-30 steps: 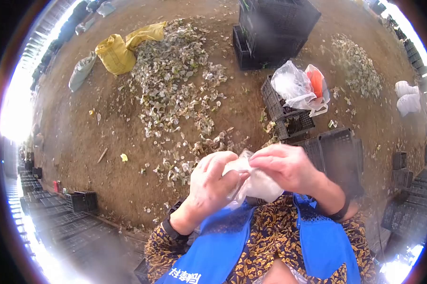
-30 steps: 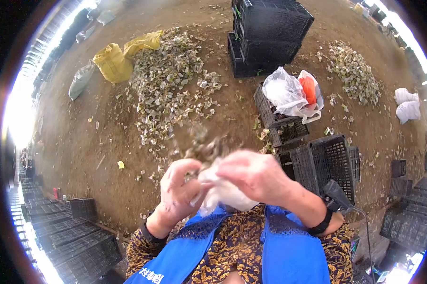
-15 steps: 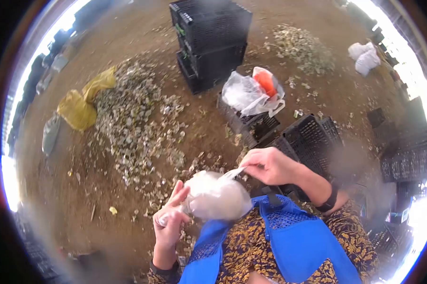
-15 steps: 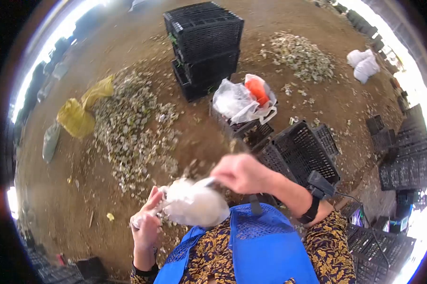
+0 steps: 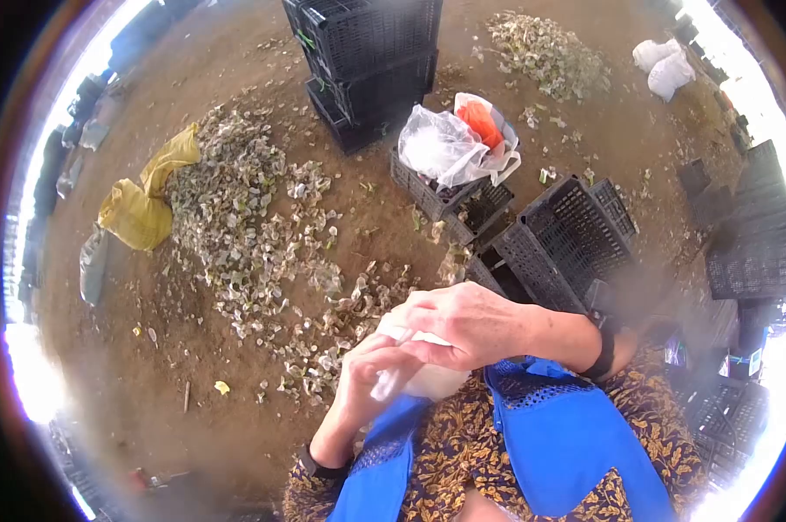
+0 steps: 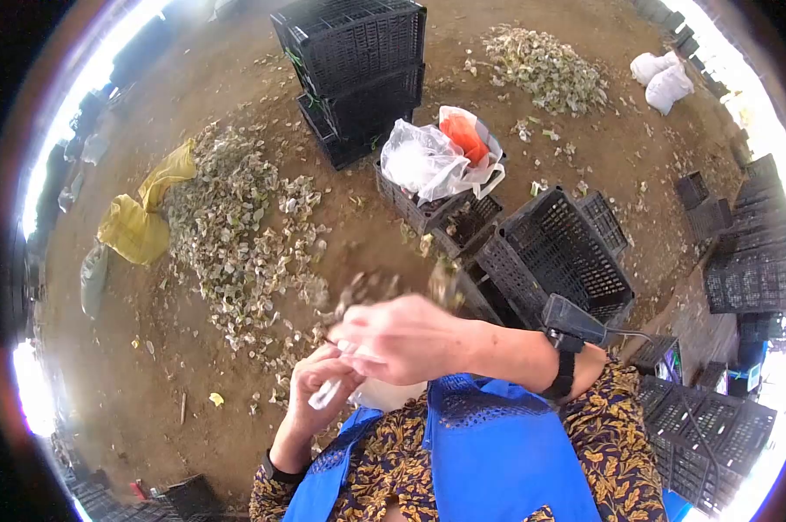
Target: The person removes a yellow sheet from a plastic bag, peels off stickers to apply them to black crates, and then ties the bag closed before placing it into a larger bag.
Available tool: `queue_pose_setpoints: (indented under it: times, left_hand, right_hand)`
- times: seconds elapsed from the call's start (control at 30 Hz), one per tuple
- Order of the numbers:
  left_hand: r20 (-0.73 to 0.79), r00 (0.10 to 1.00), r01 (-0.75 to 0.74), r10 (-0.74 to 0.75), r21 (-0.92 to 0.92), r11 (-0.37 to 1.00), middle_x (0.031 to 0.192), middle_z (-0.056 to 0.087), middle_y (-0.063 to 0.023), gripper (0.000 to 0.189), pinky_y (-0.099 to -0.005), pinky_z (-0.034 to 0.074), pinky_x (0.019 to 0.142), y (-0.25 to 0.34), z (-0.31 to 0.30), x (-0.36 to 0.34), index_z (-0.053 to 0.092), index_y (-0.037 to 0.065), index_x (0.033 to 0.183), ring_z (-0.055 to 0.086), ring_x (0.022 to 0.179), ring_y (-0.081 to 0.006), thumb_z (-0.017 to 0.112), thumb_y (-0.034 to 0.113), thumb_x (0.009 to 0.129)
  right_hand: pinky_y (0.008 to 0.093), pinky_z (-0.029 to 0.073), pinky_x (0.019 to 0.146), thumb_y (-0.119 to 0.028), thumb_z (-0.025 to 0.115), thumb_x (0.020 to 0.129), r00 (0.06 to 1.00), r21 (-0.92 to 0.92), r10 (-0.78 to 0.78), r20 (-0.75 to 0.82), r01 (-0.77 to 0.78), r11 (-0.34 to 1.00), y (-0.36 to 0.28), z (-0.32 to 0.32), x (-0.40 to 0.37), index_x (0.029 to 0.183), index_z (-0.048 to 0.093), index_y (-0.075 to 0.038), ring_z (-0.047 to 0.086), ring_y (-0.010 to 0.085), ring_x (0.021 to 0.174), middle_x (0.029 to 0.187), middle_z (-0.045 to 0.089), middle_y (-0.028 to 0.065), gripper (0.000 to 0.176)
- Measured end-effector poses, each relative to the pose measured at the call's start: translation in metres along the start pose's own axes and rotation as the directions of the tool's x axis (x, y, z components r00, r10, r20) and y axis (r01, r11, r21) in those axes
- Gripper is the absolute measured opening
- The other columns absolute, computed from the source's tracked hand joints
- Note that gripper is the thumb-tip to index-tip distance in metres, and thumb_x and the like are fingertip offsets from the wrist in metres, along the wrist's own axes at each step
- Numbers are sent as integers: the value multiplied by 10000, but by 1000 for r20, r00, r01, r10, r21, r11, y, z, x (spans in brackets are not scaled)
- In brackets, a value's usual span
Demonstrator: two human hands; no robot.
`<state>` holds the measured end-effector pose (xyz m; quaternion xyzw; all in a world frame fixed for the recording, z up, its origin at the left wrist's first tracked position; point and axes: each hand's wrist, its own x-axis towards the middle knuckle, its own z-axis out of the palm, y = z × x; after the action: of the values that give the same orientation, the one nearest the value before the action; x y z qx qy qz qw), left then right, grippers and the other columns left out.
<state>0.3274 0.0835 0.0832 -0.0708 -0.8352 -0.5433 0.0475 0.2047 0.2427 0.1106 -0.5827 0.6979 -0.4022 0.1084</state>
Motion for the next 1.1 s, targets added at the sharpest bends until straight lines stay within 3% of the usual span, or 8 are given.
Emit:
queue_pose_setpoints:
  times: [0.1,0.17,0.3,0.47,0.57,0.67,0.77,1.1]
  left_hand:
    - [102,992,-81,79,13,997,809,652,-79,240,-307,474,759,-12,3,6,675,55,962,617,792,-188,670,-4,729]
    - [-33,960,200,-279,-618,761,872,678,-61,303,-285,479,770,-14,17,9,674,72,1048,615,803,-140,666,2,753]
    - [53,786,572,-617,-441,691,1035,663,-77,236,-267,481,789,-19,15,39,660,26,1074,605,877,-112,620,36,841]
    - [153,728,571,-668,-675,467,938,661,-60,104,-250,472,811,-35,19,95,651,-3,907,597,872,-113,648,5,803]
    - [-40,955,291,-293,-56,955,869,622,-62,159,-278,490,702,-63,30,133,566,27,897,605,759,-156,662,2,772]
    - [47,997,43,-58,270,962,838,583,-99,228,-316,493,618,-49,28,197,550,58,905,604,700,-232,654,-24,719]
    - [90,995,-53,31,260,964,842,571,-122,306,-340,496,587,-58,33,241,552,83,928,598,703,-287,642,-48,667]
    - [167,977,-151,131,114,982,885,560,-122,235,-340,476,626,-98,45,327,525,61,938,560,749,-261,629,-41,754]
  right_hand:
    - [323,497,563,-188,576,808,999,-8,-49,12,49,999,17,-8,-8,1003,597,-67,587,224,657,854,546,80,230]
    - [322,490,549,-195,590,800,999,49,30,-26,-29,998,27,-18,-10,1016,603,-66,584,205,649,788,544,58,252]
    - [327,465,471,-202,598,809,987,-94,159,-35,-162,982,46,-19,-20,1004,632,-131,572,206,559,740,550,59,210]
    - [373,528,590,-214,588,825,958,212,263,115,-282,936,97,-29,-25,1025,628,-129,643,294,749,1034,642,87,221]
    - [349,508,596,-163,630,804,911,205,411,-43,-394,896,131,-51,-17,880,663,-72,622,280,673,817,629,116,123]
    - [349,512,570,-170,633,822,864,215,471,-178,-433,875,160,-76,-4,938,665,-63,613,254,609,866,622,128,161]
    - [323,515,599,-153,621,844,817,269,490,-303,-420,867,191,-100,8,984,658,-44,613,232,630,928,614,129,181]
    - [247,473,655,-63,647,809,732,757,675,92,-492,431,261,-133,-1,1000,680,-40,600,90,731,826,674,91,195]
